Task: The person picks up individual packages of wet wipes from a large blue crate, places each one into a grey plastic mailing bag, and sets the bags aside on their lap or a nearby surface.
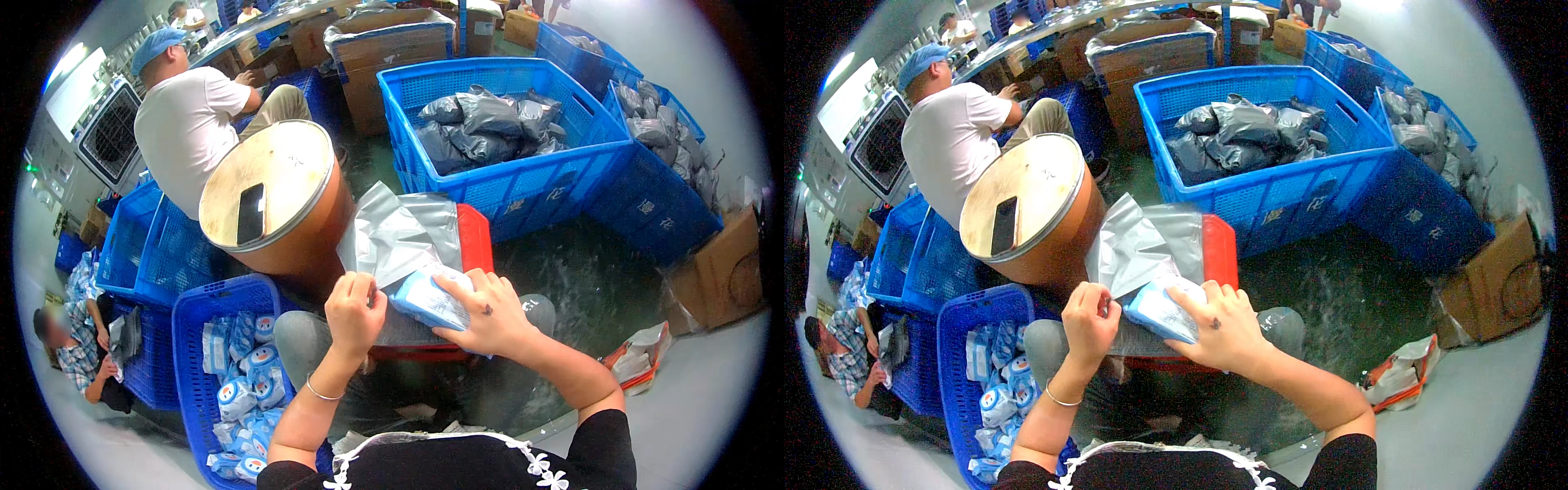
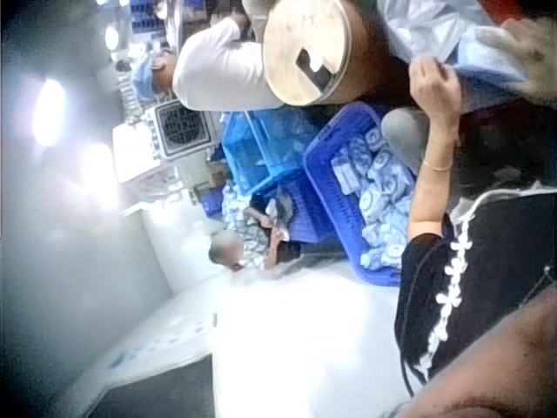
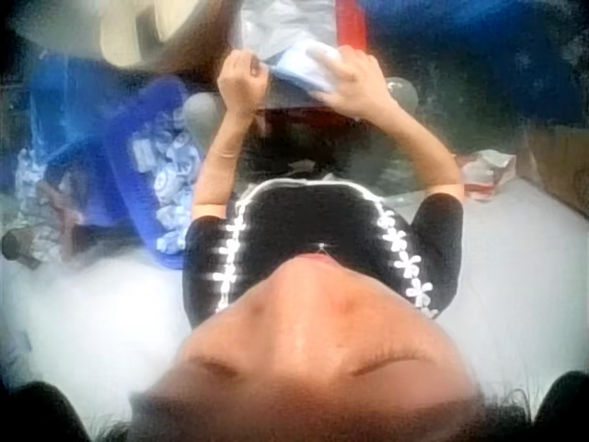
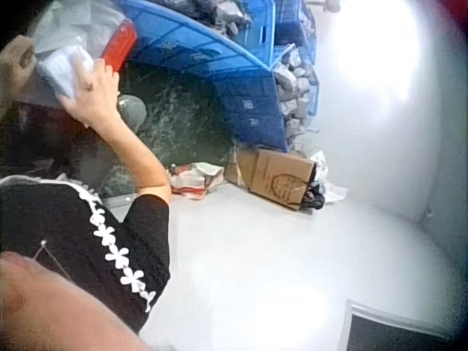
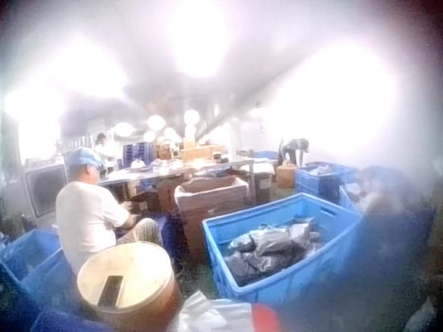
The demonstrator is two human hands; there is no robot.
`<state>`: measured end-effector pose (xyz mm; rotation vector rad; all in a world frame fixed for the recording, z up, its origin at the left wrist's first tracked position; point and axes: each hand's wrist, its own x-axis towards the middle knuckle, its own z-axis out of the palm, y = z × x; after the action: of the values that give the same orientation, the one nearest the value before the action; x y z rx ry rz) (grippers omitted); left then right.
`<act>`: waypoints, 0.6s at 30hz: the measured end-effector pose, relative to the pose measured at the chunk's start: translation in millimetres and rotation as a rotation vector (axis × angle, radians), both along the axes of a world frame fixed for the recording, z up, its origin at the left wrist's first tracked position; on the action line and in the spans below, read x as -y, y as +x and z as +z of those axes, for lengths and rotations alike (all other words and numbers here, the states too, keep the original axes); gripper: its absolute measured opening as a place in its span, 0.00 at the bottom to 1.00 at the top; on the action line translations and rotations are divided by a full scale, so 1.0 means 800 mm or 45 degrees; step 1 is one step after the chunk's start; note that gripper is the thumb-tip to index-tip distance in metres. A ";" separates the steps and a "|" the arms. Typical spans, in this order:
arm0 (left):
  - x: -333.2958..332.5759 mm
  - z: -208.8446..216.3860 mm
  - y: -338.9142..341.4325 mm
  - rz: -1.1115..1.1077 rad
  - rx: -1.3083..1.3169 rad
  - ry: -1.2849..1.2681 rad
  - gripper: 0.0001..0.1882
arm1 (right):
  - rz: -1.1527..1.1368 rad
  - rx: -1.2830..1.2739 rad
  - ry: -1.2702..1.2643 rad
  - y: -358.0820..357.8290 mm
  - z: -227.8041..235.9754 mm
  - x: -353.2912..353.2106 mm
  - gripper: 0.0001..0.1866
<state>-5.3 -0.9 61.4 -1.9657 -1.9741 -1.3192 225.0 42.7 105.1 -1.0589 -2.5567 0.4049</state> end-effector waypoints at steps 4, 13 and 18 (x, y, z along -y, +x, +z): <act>0.009 0.006 0.017 -0.278 0.028 0.114 0.07 | -0.114 0.117 -0.041 -0.018 0.005 0.002 0.41; 0.035 -0.019 0.054 0.058 -0.095 0.303 0.20 | -0.267 -0.208 -0.058 -0.018 -0.016 0.013 0.40; 0.041 -0.038 0.079 -0.073 1.208 -0.186 0.28 | -0.319 -0.592 0.132 -0.022 0.001 0.044 0.38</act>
<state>57.8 -33.5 30.9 -1.5641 -2.3815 -2.5116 207.3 7.1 106.3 -1.0824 -1.9902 0.3926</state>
